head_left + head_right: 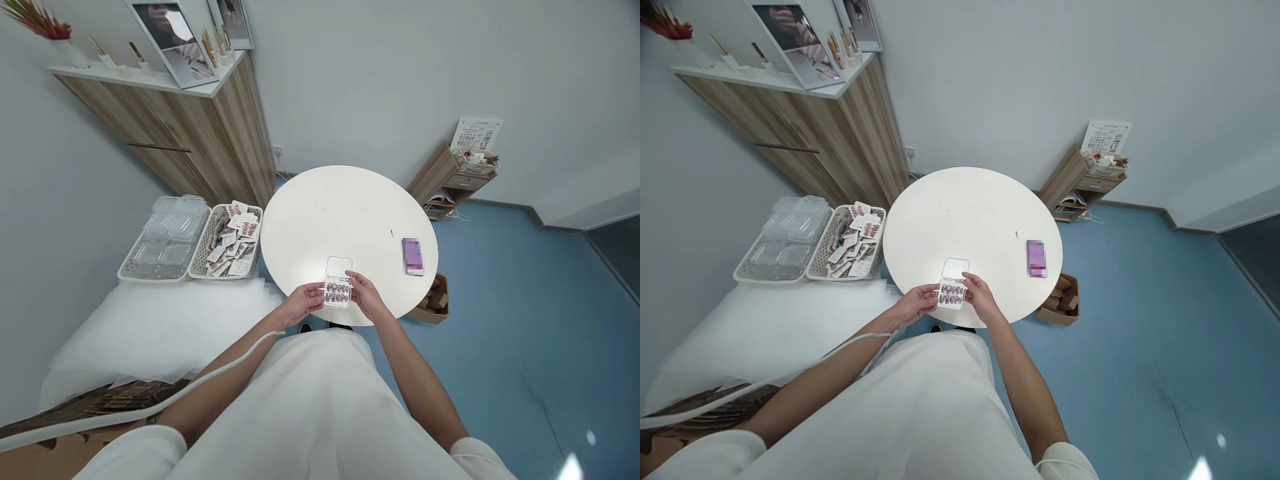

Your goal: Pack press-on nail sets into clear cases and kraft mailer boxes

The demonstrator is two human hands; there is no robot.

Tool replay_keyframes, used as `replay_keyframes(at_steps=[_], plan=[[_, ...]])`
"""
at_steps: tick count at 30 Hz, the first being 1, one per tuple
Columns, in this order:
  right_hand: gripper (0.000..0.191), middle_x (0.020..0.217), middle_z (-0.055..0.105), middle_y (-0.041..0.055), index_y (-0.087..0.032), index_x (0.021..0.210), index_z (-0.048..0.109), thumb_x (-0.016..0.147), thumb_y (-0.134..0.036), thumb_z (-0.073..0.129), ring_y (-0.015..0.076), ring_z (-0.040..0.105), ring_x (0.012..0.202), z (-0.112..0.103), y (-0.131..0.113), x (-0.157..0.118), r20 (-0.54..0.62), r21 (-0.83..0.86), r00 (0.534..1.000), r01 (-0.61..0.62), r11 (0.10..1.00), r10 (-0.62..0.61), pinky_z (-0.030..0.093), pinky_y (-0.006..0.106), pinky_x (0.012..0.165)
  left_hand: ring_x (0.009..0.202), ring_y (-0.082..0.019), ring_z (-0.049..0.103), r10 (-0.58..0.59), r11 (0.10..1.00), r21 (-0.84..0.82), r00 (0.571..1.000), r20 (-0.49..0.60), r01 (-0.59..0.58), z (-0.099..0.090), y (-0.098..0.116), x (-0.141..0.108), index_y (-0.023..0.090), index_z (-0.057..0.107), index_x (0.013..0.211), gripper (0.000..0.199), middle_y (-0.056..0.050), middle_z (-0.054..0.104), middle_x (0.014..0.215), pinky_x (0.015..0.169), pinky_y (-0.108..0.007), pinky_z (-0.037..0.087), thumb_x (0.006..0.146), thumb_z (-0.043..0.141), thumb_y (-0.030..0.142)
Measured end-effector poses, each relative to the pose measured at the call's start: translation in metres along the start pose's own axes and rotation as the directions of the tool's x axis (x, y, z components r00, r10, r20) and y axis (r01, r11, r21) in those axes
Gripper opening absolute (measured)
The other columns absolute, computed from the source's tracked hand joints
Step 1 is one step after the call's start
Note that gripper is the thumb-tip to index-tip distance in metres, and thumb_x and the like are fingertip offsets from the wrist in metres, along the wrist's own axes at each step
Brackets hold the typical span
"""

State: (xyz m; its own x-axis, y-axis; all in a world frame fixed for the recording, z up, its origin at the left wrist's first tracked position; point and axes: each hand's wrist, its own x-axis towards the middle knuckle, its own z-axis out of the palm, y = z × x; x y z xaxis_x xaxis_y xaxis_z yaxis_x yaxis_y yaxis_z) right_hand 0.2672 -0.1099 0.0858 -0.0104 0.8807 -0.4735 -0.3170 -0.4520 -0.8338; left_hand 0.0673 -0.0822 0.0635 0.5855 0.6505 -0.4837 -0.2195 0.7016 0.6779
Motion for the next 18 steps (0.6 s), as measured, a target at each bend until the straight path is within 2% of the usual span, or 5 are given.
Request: replay_keyframes(at_steps=[8,14,18], plan=[[0.036,0.105,0.06,0.0029,-0.027,0.103,0.055,0.068,-0.035,0.06,0.0141,0.059,0.078,0.005,-0.003,-0.013,-0.064,0.031,0.995,0.076,0.997,-0.074,0.049,0.029,0.066,0.079,-0.009,0.061,-0.039,0.999,-0.021,0.995,0.097,0.041,0.002,0.006,-0.006,0.016,0.055,0.109,0.047,-0.006,0.065,0.097,0.073,-0.021,0.048,0.065,0.071,0.015],[0.024,0.109,0.058,0.0048,-0.024,0.094,0.059,0.073,-0.032,0.051,0.0179,0.06,0.087,0.006,-0.002,-0.021,-0.048,0.027,0.994,0.098,0.995,-0.097,0.05,0.034,0.071,0.081,-0.009,0.061,-0.023,0.997,-0.07,0.996,0.086,0.029,0.004,0.004,-0.007,0.016,0.056,0.107,0.045,-0.007,0.065,0.097,0.073,-0.019,0.049,0.065,0.071,0.016],[0.031,0.118,0.053,0.0054,-0.025,0.104,0.056,0.079,-0.039,0.044,0.0205,0.059,0.094,0.013,0.002,-0.032,-0.048,0.028,0.995,0.093,0.995,-0.091,0.051,0.038,0.074,0.079,-0.01,0.061,0.004,0.994,-0.112,0.999,0.053,0.002,0.004,0.0,-0.009,0.015,0.058,0.105,0.044,-0.006,0.065,0.092,0.072,-0.019,0.049,0.063,0.072,0.015]])
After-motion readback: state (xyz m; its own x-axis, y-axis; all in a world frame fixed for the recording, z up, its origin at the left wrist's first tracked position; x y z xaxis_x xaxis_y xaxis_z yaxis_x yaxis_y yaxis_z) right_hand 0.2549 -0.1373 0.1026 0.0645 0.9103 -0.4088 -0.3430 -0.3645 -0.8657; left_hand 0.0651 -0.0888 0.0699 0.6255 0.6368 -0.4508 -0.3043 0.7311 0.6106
